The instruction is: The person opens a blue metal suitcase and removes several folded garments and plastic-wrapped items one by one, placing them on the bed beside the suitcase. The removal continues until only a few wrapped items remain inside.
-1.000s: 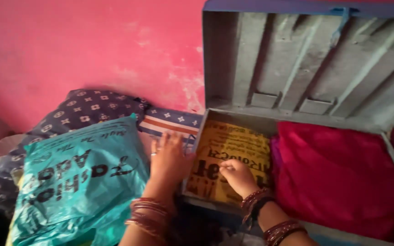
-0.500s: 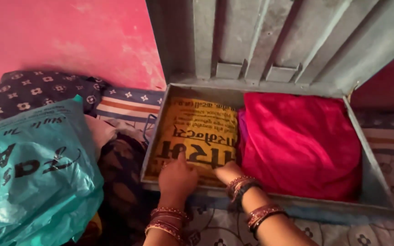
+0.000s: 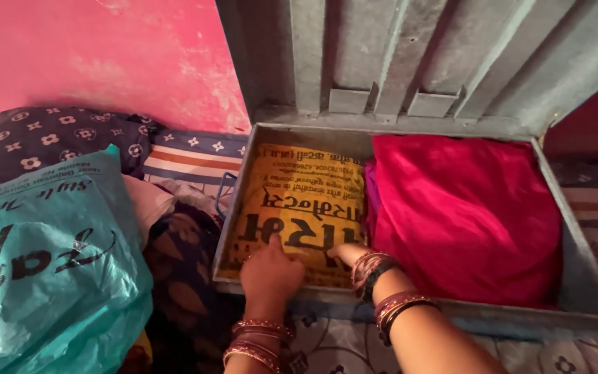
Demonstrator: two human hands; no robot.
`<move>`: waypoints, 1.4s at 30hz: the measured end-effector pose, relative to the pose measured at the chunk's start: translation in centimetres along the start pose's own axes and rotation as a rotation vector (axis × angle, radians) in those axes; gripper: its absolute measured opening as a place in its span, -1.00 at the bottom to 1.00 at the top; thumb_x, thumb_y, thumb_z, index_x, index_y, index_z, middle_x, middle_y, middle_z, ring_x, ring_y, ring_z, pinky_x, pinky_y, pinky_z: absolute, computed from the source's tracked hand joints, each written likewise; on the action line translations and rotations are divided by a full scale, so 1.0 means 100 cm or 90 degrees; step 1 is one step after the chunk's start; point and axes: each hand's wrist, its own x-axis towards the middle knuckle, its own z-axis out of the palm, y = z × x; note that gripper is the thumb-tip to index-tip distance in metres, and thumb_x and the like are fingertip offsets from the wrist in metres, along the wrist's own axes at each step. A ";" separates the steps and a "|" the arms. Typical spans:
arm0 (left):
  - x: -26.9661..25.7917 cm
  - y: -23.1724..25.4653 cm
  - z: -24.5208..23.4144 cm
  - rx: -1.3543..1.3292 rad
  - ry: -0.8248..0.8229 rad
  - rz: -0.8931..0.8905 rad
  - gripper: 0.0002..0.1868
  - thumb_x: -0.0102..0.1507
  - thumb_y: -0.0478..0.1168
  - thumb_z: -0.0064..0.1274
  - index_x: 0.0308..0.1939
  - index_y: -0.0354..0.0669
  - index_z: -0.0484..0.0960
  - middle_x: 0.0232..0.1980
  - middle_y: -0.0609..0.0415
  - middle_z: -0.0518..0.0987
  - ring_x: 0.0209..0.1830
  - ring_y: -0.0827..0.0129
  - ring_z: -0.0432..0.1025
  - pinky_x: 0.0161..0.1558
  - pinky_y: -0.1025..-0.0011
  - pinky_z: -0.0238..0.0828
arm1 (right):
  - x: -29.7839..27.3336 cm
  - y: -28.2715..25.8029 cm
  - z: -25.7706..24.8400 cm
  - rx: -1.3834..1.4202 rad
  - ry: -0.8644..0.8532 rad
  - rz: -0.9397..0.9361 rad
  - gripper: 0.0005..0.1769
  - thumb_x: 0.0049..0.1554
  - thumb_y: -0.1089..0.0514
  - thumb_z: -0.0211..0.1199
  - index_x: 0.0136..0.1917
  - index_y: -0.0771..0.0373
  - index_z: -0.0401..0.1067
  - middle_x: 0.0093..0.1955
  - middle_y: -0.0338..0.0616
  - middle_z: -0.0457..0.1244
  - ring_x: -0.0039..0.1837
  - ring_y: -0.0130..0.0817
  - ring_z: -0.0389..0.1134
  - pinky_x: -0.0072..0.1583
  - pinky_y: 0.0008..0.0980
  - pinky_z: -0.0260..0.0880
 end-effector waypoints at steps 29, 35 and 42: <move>-0.008 0.004 -0.010 -0.008 0.017 0.022 -0.15 0.09 -0.07 0.06 0.46 -0.13 0.21 0.15 -0.21 0.55 0.19 -0.08 0.43 0.17 0.09 0.41 | -0.160 -0.059 0.002 -0.449 0.211 -0.110 -0.56 0.19 -0.11 0.17 0.19 0.19 0.52 0.25 0.12 0.35 0.28 0.02 0.40 0.26 -0.09 0.42; -0.008 0.007 -0.013 0.012 0.046 0.056 -0.07 0.00 -0.02 0.21 0.44 -0.09 0.22 0.48 -0.01 0.28 0.55 0.06 0.05 0.39 -0.11 0.06 | -0.132 -0.045 0.000 -0.268 0.486 -0.419 -0.70 0.11 0.00 0.15 -0.02 0.26 0.40 -0.02 0.15 0.36 0.04 0.15 0.39 0.05 0.10 0.39; -0.013 0.022 -0.035 0.012 -0.049 0.023 -0.22 0.06 0.06 0.27 0.36 0.19 0.44 0.51 0.04 0.30 0.48 0.05 0.12 0.39 -0.30 -0.18 | -0.159 -0.049 -0.005 -0.004 0.536 -0.698 -0.89 0.17 0.17 0.15 -0.08 0.26 0.33 -0.12 0.12 0.32 0.00 0.13 0.37 -0.02 -0.02 0.36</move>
